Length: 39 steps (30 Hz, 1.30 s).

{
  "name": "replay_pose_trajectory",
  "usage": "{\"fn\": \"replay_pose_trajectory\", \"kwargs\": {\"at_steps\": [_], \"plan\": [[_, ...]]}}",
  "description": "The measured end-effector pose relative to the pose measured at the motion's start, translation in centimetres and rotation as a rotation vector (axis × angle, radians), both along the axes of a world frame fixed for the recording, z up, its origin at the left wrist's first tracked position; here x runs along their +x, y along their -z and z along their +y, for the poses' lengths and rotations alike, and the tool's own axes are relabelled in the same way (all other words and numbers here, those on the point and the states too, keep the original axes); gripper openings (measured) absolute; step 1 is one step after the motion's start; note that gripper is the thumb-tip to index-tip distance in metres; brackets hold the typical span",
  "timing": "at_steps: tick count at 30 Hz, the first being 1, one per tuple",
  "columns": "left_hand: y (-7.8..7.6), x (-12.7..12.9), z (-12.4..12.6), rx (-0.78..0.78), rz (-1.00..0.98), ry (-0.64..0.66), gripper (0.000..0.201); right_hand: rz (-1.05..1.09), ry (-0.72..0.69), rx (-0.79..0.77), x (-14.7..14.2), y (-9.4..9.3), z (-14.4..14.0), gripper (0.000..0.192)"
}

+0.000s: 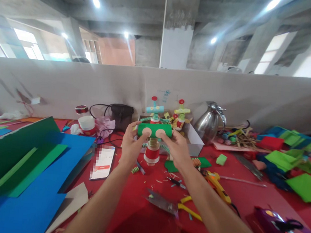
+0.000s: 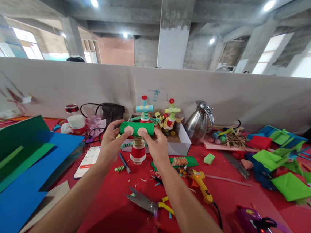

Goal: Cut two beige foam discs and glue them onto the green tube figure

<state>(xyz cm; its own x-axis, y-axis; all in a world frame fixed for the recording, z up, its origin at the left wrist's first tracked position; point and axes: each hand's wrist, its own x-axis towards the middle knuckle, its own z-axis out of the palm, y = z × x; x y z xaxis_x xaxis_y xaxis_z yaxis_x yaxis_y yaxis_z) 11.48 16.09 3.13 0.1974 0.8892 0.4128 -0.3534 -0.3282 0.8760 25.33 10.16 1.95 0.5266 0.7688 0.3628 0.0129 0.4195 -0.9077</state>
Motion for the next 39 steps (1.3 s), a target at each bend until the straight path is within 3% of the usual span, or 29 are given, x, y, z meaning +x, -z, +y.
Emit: {"fn": "replay_pose_trajectory", "kwargs": {"at_steps": [10,13,16,20,27,39], "plan": [[0.2,-1.0,-0.2,0.048,-0.008,0.129,0.059,0.009,-0.019,0.031,0.5,0.5,0.3,0.03],[0.0,-1.0,-0.2,0.053,-0.027,0.173,0.052,0.03,-0.037,0.031,0.4,0.3,0.2,0.03],[-0.2,-0.7,0.1,0.043,0.006,0.143,0.041,0.026,-0.034,0.02,0.2,0.0,0.1,0.03],[-0.1,-0.3,0.5,0.053,0.07,0.083,0.042,0.009,-0.024,0.012,0.2,-0.4,0.0,0.028],[-0.3,-0.5,0.5,0.065,0.066,0.114,0.041,-0.016,-0.02,0.007,0.7,-0.5,0.1,0.021],[-0.1,-0.2,0.6,0.066,0.086,0.114,0.044,-0.034,-0.021,-0.016,0.7,-0.5,0.2,0.027]]}}
